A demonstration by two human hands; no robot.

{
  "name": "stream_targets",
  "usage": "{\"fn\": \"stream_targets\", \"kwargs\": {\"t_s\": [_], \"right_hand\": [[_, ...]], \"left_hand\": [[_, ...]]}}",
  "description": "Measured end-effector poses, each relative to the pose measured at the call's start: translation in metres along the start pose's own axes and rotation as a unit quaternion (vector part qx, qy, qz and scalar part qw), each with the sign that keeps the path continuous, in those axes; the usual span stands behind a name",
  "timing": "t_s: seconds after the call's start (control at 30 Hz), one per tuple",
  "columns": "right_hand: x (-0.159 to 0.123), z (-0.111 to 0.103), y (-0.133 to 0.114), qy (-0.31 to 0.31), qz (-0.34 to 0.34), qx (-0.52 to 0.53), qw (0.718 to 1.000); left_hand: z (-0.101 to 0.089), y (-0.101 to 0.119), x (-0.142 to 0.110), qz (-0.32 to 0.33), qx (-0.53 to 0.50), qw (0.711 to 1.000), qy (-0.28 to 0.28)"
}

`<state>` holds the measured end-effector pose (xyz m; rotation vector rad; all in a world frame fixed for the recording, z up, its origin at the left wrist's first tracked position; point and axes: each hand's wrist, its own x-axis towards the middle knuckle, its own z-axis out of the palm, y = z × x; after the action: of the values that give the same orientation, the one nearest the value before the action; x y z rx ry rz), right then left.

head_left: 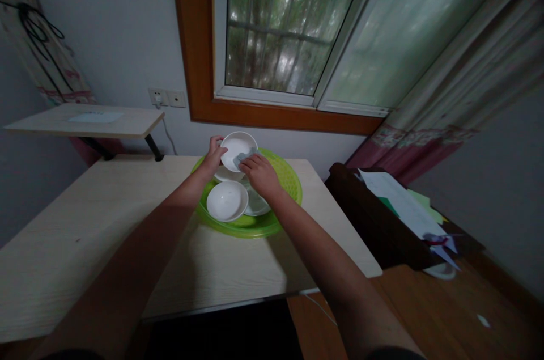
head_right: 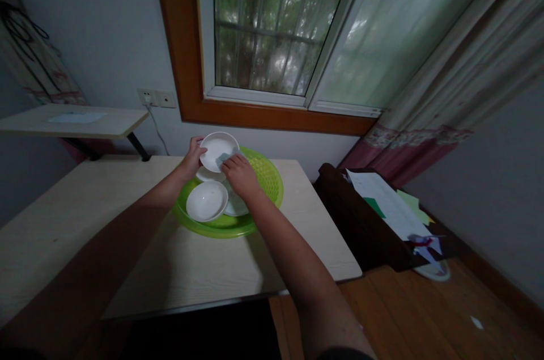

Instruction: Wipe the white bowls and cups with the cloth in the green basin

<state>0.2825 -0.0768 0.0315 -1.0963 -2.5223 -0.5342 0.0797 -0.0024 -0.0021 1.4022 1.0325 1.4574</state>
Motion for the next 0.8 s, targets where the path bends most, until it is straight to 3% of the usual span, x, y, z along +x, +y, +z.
{"fn": "stream_targets", "kwargs": {"t_s": [0.13,0.3,0.47,0.8], "right_hand": [[0.0,-0.003,0.003,0.011,0.002,0.014,1.0],[-0.001,-0.003,0.003,0.017,-0.004,-0.009,1.0],[-0.002,0.002,0.001,0.018,-0.001,-0.029,0.999],[-0.001,0.003,-0.013,-0.033,-0.001,0.029,0.999]], "left_hand": [[-0.004,0.002,0.001,-0.016,-0.023,0.999,0.015],[-0.003,0.005,0.003,0.004,0.006,1.0,-0.003],[-0.002,0.001,0.003,0.037,0.049,0.998,0.027],[-0.002,-0.003,-0.001,0.092,0.112,0.988,0.048]]}}
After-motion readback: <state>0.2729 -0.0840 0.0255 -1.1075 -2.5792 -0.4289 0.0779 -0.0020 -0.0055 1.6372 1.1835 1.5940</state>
